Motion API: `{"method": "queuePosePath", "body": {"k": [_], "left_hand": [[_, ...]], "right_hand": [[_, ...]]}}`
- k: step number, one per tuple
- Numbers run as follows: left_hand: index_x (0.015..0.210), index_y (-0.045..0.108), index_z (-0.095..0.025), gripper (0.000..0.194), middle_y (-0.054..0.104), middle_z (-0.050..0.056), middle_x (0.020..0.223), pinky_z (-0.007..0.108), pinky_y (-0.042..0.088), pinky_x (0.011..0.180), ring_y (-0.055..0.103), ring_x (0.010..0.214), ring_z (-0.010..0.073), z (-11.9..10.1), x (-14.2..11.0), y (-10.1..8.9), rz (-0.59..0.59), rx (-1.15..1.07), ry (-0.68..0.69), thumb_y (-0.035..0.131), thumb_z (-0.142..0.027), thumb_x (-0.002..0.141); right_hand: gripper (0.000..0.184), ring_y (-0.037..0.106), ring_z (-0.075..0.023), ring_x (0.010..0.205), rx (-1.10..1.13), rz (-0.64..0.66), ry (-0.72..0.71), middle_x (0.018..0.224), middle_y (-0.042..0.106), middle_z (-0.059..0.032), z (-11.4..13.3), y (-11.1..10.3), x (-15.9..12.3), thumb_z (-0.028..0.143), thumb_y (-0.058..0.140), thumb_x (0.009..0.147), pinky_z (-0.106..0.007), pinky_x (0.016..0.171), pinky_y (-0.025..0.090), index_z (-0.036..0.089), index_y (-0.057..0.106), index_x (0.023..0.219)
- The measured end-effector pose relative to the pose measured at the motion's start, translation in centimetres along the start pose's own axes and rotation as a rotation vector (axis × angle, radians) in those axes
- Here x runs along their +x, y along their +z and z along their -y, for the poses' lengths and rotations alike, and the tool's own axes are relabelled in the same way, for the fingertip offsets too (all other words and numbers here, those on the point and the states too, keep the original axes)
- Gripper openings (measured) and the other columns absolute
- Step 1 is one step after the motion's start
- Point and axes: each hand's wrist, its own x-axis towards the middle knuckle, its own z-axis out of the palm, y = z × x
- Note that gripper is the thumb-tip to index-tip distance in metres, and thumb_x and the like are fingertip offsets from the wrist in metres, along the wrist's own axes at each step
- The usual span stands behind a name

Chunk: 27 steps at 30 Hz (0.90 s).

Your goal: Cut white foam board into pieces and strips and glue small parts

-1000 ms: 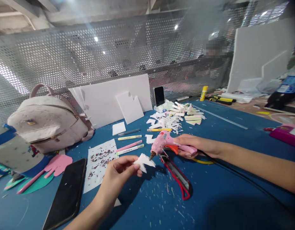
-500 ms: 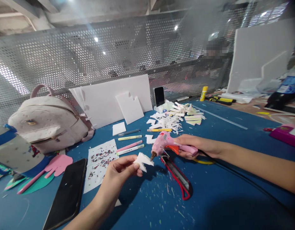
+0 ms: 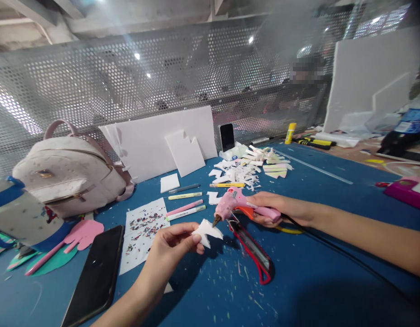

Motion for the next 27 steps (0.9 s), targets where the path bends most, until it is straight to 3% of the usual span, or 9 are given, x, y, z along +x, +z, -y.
{"method": "queuePosePath", "body": {"k": [12, 19, 22, 27], "left_hand": [[0.087, 0.079, -0.019, 0.015, 0.072, 0.001, 0.07, 0.019, 0.053, 0.064, 0.064, 0.061, 0.0101, 1.0, 0.3, -0.6, 0.03, -0.004, 0.051, 0.078, -0.031, 0.078], [0.088, 0.079, -0.019, 0.014, 0.071, 0.001, 0.07, 0.018, 0.053, 0.064, 0.063, 0.062, 0.0099, 0.9, 0.4, -0.4, 0.048, 0.001, 0.057, 0.077, -0.03, 0.079], [0.088, 0.079, -0.019, 0.015, 0.071, 0.001, 0.072, 0.019, 0.054, 0.064, 0.064, 0.062, 0.0101, 1.2, 0.4, -0.4, 0.041, -0.005, 0.057, 0.078, -0.03, 0.078], [0.089, 0.079, -0.019, 0.017, 0.072, 0.002, 0.072, 0.021, 0.055, 0.064, 0.065, 0.061, 0.011, 1.3, 0.4, -0.4, 0.031, -0.008, 0.06, 0.079, -0.03, 0.077]], "right_hand": [[0.046, 0.029, -0.0038, 0.044, 0.013, 0.006, -0.001, 0.055, 0.044, 0.0033, 0.0, 0.2, 0.0, 0.052, 0.06, 0.091, -0.017, 0.038, 0.023, 0.014, 0.049, 0.068], [0.042, 0.02, -0.0031, 0.04, 0.07, -0.002, 0.008, 0.054, 0.04, 0.0063, 0.4, 0.2, -0.1, 0.053, 0.05, 0.096, -0.017, 0.035, 0.016, 0.014, 0.052, 0.081], [0.043, 0.025, -0.0035, 0.042, 0.054, -0.022, -0.003, 0.054, 0.041, 0.0046, 0.4, 0.1, -0.1, 0.051, 0.054, 0.095, -0.017, 0.035, 0.017, 0.015, 0.048, 0.072], [0.04, 0.024, -0.0041, 0.043, 0.032, -0.009, 0.008, 0.054, 0.041, 0.0056, 0.3, 0.4, 0.0, 0.051, 0.062, 0.09, -0.016, 0.035, 0.018, 0.015, 0.051, 0.075]]}}
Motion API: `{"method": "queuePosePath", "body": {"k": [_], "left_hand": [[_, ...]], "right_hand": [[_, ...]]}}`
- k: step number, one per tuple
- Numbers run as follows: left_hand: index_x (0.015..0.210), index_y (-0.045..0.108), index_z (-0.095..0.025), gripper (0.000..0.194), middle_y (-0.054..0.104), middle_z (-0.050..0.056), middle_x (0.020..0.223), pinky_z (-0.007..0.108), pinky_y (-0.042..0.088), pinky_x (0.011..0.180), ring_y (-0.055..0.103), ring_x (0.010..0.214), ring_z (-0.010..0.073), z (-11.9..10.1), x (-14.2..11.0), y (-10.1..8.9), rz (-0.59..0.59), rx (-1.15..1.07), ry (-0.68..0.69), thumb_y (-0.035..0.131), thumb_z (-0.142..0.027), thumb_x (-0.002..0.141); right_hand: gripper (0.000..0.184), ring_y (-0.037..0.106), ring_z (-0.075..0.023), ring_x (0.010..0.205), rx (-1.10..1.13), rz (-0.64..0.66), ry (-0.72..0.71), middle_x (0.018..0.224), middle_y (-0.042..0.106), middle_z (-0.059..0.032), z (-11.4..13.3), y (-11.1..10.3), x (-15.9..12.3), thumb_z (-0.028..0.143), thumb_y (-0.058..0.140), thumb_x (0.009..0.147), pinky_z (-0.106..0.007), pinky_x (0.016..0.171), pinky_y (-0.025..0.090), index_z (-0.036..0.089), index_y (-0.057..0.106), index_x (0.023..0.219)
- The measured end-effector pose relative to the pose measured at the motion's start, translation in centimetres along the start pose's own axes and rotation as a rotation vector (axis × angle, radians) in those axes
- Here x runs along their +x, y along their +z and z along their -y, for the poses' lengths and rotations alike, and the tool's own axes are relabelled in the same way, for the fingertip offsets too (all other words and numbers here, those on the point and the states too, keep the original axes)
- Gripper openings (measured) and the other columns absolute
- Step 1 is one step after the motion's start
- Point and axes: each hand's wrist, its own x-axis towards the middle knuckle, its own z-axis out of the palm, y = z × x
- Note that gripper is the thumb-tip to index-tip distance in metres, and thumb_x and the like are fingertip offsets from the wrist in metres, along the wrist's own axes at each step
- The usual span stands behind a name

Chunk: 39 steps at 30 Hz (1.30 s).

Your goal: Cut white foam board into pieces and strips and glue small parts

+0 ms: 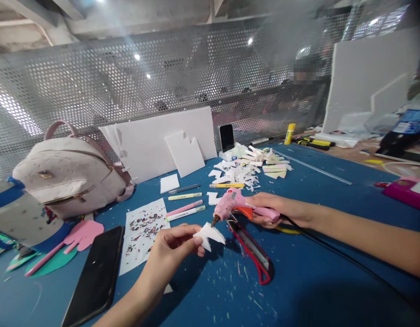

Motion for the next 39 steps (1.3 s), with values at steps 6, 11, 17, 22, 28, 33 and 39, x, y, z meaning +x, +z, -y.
{"method": "queuePosePath", "body": {"k": [6, 11, 17, 22, 28, 33, 39], "left_hand": [[0.086, 0.08, -0.019, 0.013, 0.069, 0.001, 0.066, 0.019, 0.054, 0.063, 0.064, 0.061, 0.0107, -0.3, -0.1, 0.1, 0.014, 0.027, 0.021, 0.078, -0.029, 0.078], [0.089, 0.08, -0.021, 0.012, 0.067, 0.0, 0.071, 0.02, 0.051, 0.064, 0.063, 0.062, 0.01, -0.8, -0.3, 0.1, 0.052, 0.083, 0.005, 0.076, -0.029, 0.08], [0.091, 0.079, -0.02, 0.015, 0.063, 0.002, 0.074, 0.024, 0.049, 0.064, 0.062, 0.064, 0.0124, -1.3, -0.4, 0.2, 0.1, 0.173, 0.035, 0.072, -0.029, 0.082], [0.091, 0.079, -0.019, 0.016, 0.064, 0.001, 0.073, 0.025, 0.05, 0.065, 0.062, 0.063, 0.0126, -1.4, -0.4, 0.2, 0.096, 0.148, 0.012, 0.073, -0.03, 0.081], [0.091, 0.079, -0.02, 0.014, 0.065, 0.001, 0.073, 0.023, 0.05, 0.065, 0.061, 0.064, 0.0115, -1.4, -0.3, 0.1, 0.084, 0.116, 0.011, 0.074, -0.03, 0.082], [0.089, 0.079, -0.018, 0.014, 0.063, 0.001, 0.074, 0.023, 0.049, 0.064, 0.061, 0.063, 0.0115, -1.7, -0.3, 0.3, 0.093, 0.124, 0.017, 0.074, -0.029, 0.081], [0.087, 0.077, -0.017, 0.015, 0.064, 0.001, 0.073, 0.024, 0.05, 0.065, 0.062, 0.063, 0.012, -1.7, -0.4, 0.4, 0.09, 0.098, -0.002, 0.075, -0.03, 0.08]], "right_hand": [[0.046, 0.027, -0.0027, 0.042, -0.03, -0.016, 0.014, 0.055, 0.043, 0.0045, -0.1, 0.0, 0.1, 0.054, 0.06, 0.091, -0.015, 0.036, 0.022, 0.014, 0.048, 0.069], [0.049, 0.031, -0.0021, 0.041, -0.051, -0.026, 0.027, 0.055, 0.044, 0.0035, -0.3, -0.2, 0.1, 0.053, 0.058, 0.093, -0.016, 0.036, 0.021, 0.014, 0.047, 0.066], [0.047, 0.028, -0.002, 0.041, -0.023, -0.005, 0.02, 0.053, 0.043, 0.0044, -0.3, 0.2, 0.0, 0.052, 0.059, 0.092, -0.015, 0.035, 0.021, 0.014, 0.047, 0.066], [0.044, 0.025, -0.0026, 0.041, -0.002, 0.018, 0.018, 0.053, 0.041, 0.0056, -0.1, 0.1, 0.1, 0.051, 0.061, 0.09, -0.015, 0.035, 0.019, 0.015, 0.048, 0.07], [0.042, 0.023, -0.0033, 0.043, -0.011, 0.004, 0.024, 0.053, 0.041, 0.0057, 0.1, -0.2, 0.0, 0.052, 0.06, 0.091, -0.015, 0.035, 0.019, 0.015, 0.049, 0.074], [0.047, 0.027, -0.0029, 0.043, -0.049, -0.019, 0.023, 0.055, 0.042, 0.0044, 0.0, 0.0, 0.0, 0.055, 0.059, 0.09, -0.015, 0.035, 0.021, 0.015, 0.047, 0.069], [0.049, 0.028, -0.0027, 0.041, -0.099, -0.026, 0.033, 0.056, 0.043, 0.0041, -0.1, -0.2, 0.0, 0.056, 0.057, 0.092, -0.016, 0.035, 0.019, 0.015, 0.047, 0.067]]}}
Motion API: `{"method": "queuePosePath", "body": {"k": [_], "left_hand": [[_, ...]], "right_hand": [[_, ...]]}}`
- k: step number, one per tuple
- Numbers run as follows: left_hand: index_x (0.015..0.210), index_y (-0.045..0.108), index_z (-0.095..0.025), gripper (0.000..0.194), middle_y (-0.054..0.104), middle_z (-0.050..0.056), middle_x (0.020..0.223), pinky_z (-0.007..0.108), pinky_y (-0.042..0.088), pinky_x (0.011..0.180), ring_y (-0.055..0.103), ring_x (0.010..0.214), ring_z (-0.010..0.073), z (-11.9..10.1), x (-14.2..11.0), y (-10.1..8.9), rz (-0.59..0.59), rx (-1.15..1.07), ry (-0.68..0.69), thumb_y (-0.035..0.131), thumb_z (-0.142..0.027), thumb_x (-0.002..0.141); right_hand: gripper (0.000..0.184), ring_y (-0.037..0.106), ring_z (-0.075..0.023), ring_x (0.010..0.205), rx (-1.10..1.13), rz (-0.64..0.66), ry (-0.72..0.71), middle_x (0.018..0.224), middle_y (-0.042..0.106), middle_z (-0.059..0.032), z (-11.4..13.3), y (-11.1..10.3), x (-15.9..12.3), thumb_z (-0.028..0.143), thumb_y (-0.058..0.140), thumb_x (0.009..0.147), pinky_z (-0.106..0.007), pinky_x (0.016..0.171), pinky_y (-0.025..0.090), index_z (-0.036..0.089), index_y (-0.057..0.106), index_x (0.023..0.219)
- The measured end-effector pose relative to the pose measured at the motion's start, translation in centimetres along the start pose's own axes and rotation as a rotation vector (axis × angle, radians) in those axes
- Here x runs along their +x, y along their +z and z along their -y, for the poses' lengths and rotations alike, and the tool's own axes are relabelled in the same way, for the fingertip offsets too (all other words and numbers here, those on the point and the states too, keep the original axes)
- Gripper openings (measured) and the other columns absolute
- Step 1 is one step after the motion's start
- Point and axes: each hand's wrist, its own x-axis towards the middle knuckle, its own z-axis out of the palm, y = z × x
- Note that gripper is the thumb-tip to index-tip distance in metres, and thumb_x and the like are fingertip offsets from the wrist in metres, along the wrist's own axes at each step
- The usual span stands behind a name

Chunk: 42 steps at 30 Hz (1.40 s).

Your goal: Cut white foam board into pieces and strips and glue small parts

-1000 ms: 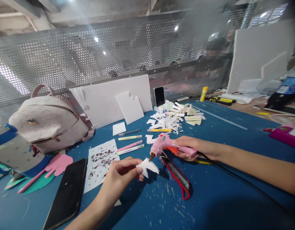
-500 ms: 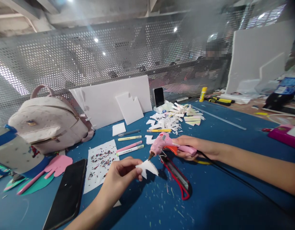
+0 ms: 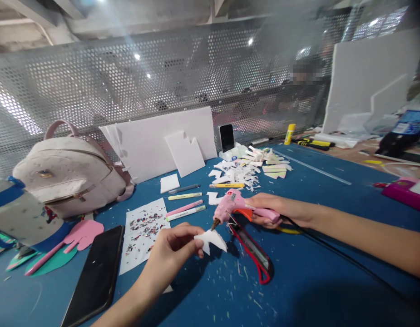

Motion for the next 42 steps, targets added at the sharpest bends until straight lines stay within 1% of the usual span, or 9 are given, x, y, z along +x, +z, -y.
{"method": "queuePosePath", "body": {"k": [3, 8, 15, 19, 25, 29, 32, 35, 42], "left_hand": [[0.087, 0.074, -0.016, 0.017, 0.067, 0.001, 0.07, 0.024, 0.049, 0.066, 0.062, 0.063, 0.0122, 0.3, 0.0, -0.1, 0.003, 0.015, -0.026, 0.074, -0.031, 0.081], [0.099, 0.066, -0.018, 0.025, 0.064, -0.003, 0.07, 0.023, 0.049, 0.066, 0.064, 0.063, 0.0117, 1.0, 0.4, -0.5, -0.032, -0.054, -0.003, 0.076, -0.03, 0.08], [0.083, 0.067, -0.016, 0.02, 0.063, -0.001, 0.066, 0.022, 0.044, 0.063, 0.059, 0.06, 0.0102, 0.4, 0.3, -0.4, -0.092, -0.005, -0.03, 0.076, -0.034, 0.079], [0.082, 0.069, -0.017, 0.021, 0.062, -0.002, 0.069, 0.021, 0.042, 0.063, 0.055, 0.061, 0.009, 0.0, 0.2, -0.2, -0.128, 0.013, -0.021, 0.076, -0.035, 0.077], [0.082, 0.068, -0.018, 0.02, 0.06, -0.003, 0.067, 0.02, 0.043, 0.063, 0.053, 0.063, 0.0093, -0.4, 0.0, 0.3, -0.18, 0.012, -0.018, 0.077, -0.035, 0.077], [0.08, 0.068, -0.018, 0.022, 0.061, -0.002, 0.065, 0.021, 0.045, 0.062, 0.054, 0.061, 0.0106, 0.0, 0.0, 0.0, -0.155, 0.02, -0.015, 0.077, -0.037, 0.075], [0.081, 0.069, -0.018, 0.022, 0.063, -0.001, 0.067, 0.02, 0.045, 0.06, 0.055, 0.06, 0.0102, 0.3, 0.1, -0.3, -0.123, 0.0, -0.007, 0.078, -0.036, 0.074], [0.082, 0.069, -0.018, 0.02, 0.065, -0.001, 0.07, 0.019, 0.044, 0.061, 0.057, 0.062, 0.0092, 0.4, 0.1, -0.3, -0.128, -0.007, -0.017, 0.078, -0.035, 0.076], [0.082, 0.07, -0.018, 0.018, 0.067, -0.001, 0.072, 0.018, 0.045, 0.061, 0.057, 0.063, 0.0082, 0.2, 0.1, -0.3, -0.124, -0.002, -0.022, 0.079, -0.032, 0.075]], "right_hand": [[0.049, 0.028, -0.003, 0.041, -0.013, -0.005, -0.001, 0.056, 0.043, 0.0039, 0.0, -0.1, 0.0, 0.056, 0.057, 0.092, -0.016, 0.035, 0.02, 0.015, 0.047, 0.067], [0.048, 0.029, -0.0032, 0.041, -0.012, -0.003, 0.007, 0.055, 0.042, 0.0044, 0.0, -0.1, 0.0, 0.055, 0.056, 0.092, -0.017, 0.035, 0.017, 0.016, 0.045, 0.067], [0.05, 0.026, -0.0026, 0.041, 0.018, 0.006, 0.008, 0.053, 0.04, 0.0049, 0.2, 0.1, -0.1, 0.054, 0.057, 0.093, -0.017, 0.034, 0.014, 0.016, 0.045, 0.063], [0.052, 0.026, -0.0024, 0.04, 0.036, 0.019, 0.019, 0.052, 0.04, 0.0049, 0.1, 0.1, 0.0, 0.054, 0.056, 0.093, -0.017, 0.034, 0.015, 0.015, 0.044, 0.061], [0.047, 0.027, -0.0033, 0.04, 0.058, 0.038, 0.042, 0.051, 0.042, 0.0055, -0.4, -0.1, 0.2, 0.054, 0.057, 0.093, -0.016, 0.034, 0.019, 0.015, 0.049, 0.067], [0.046, 0.026, -0.0034, 0.039, 0.052, 0.039, 0.051, 0.05, 0.042, 0.0062, -0.7, -0.1, 0.3, 0.055, 0.057, 0.092, -0.017, 0.034, 0.019, 0.015, 0.051, 0.07], [0.046, 0.027, -0.0036, 0.038, 0.04, 0.032, 0.058, 0.049, 0.042, 0.0064, -0.6, -0.1, 0.2, 0.055, 0.057, 0.092, -0.017, 0.034, 0.018, 0.014, 0.052, 0.071], [0.046, 0.026, -0.0037, 0.039, 0.031, 0.02, 0.069, 0.049, 0.042, 0.0066, -0.5, 0.1, 0.1, 0.055, 0.057, 0.092, -0.017, 0.034, 0.016, 0.014, 0.053, 0.071], [0.051, 0.027, -0.0031, 0.038, 0.024, 0.012, 0.078, 0.048, 0.043, 0.0054, -0.2, 0.6, 0.1, 0.058, 0.06, 0.089, -0.017, 0.033, 0.014, 0.014, 0.05, 0.064]]}}
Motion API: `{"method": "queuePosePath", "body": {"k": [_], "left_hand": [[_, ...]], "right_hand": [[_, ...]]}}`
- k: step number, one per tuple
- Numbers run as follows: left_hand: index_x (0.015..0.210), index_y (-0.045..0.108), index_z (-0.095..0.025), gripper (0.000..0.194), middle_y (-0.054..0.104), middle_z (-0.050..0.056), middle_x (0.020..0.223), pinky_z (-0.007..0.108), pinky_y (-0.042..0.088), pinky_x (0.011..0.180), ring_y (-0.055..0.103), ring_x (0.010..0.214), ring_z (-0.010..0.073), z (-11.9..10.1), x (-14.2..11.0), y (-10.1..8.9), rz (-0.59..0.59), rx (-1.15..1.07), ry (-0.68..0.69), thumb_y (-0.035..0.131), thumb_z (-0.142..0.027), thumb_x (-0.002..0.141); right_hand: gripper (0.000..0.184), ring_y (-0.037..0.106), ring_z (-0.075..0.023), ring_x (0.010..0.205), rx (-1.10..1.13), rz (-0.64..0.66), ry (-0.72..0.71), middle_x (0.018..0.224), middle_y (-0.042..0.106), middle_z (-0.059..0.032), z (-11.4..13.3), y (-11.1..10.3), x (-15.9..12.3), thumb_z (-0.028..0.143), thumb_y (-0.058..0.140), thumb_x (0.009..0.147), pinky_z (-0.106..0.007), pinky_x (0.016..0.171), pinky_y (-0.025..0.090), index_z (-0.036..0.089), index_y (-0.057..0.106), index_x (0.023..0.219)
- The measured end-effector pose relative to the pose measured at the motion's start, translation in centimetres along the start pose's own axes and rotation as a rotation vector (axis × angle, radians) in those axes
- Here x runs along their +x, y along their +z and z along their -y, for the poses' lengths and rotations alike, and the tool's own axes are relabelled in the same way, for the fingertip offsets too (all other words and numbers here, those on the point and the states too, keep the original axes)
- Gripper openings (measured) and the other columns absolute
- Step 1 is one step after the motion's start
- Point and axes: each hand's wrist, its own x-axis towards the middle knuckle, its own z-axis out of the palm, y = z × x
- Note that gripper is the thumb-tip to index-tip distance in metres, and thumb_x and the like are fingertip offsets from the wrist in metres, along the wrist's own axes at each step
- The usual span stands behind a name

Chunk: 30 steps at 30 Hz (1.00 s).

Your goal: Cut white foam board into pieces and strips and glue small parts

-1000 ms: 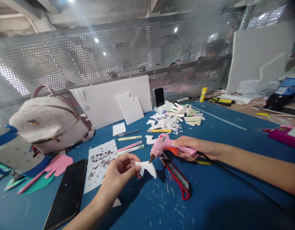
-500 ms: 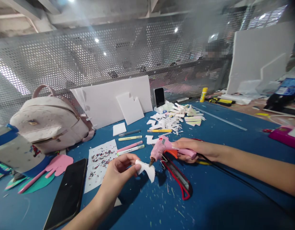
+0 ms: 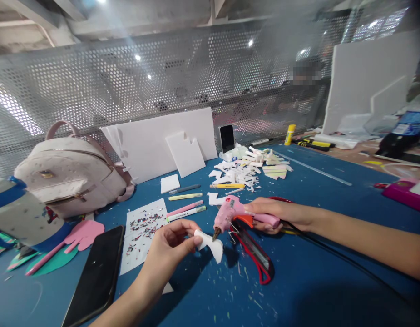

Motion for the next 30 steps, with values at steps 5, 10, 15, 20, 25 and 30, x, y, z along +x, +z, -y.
{"method": "queuePosePath", "body": {"k": [5, 10, 15, 20, 25, 30], "left_hand": [[0.081, 0.069, -0.017, 0.016, 0.066, -0.002, 0.073, 0.016, 0.044, 0.062, 0.058, 0.065, 0.0074, -0.27, -0.11, 0.09, 0.016, 0.001, 0.011, 0.078, -0.03, 0.077], [0.081, 0.065, -0.017, 0.018, 0.063, -0.003, 0.073, 0.015, 0.043, 0.061, 0.056, 0.065, 0.0067, -0.14, -0.19, 0.23, 0.018, -0.036, 0.031, 0.079, -0.027, 0.077], [0.08, 0.064, -0.016, 0.019, 0.063, -0.003, 0.072, 0.014, 0.043, 0.061, 0.055, 0.065, 0.0063, -0.05, -0.18, 0.35, 0.025, -0.051, 0.032, 0.08, -0.027, 0.076], [0.079, 0.064, -0.016, 0.019, 0.063, -0.003, 0.071, 0.015, 0.043, 0.061, 0.057, 0.065, 0.0066, -0.26, -0.22, 0.4, 0.032, -0.063, 0.026, 0.08, -0.026, 0.076], [0.08, 0.065, -0.017, 0.018, 0.064, -0.003, 0.073, 0.015, 0.044, 0.062, 0.058, 0.066, 0.0067, -0.35, -0.27, 0.42, 0.033, -0.045, 0.023, 0.08, -0.026, 0.075], [0.078, 0.064, -0.017, 0.019, 0.064, -0.003, 0.072, 0.015, 0.044, 0.063, 0.058, 0.066, 0.0069, -0.61, -0.59, 0.71, -0.013, -0.026, 0.011, 0.081, -0.025, 0.073]], "right_hand": [[0.049, 0.026, -0.0027, 0.039, 0.007, 0.001, -0.002, 0.051, 0.044, 0.0053, -0.02, 0.14, -0.05, 0.057, 0.059, 0.09, -0.016, 0.033, 0.014, 0.014, 0.051, 0.067], [0.05, 0.027, -0.0022, 0.038, 0.006, 0.003, 0.001, 0.052, 0.046, 0.0049, -0.01, 0.16, -0.03, 0.058, 0.06, 0.088, -0.016, 0.033, 0.015, 0.013, 0.052, 0.068], [0.05, 0.025, -0.0022, 0.038, 0.003, 0.006, 0.004, 0.05, 0.044, 0.0056, 0.0, 0.23, -0.03, 0.058, 0.06, 0.089, -0.015, 0.033, 0.015, 0.013, 0.053, 0.069], [0.052, 0.024, -0.0018, 0.037, 0.013, 0.002, 0.009, 0.048, 0.043, 0.0056, 0.06, 0.39, 0.04, 0.059, 0.061, 0.088, -0.015, 0.032, 0.014, 0.014, 0.05, 0.064], [0.05, 0.024, -0.0021, 0.038, 0.028, -0.005, 0.022, 0.049, 0.044, 0.006, 0.28, 0.6, 0.03, 0.06, 0.063, 0.086, -0.015, 0.033, 0.015, 0.014, 0.054, 0.068], [0.052, 0.025, -0.0022, 0.037, 0.032, -0.009, 0.034, 0.047, 0.042, 0.0059, 0.43, 0.75, -0.01, 0.061, 0.065, 0.084, -0.016, 0.033, 0.015, 0.014, 0.053, 0.063]]}}
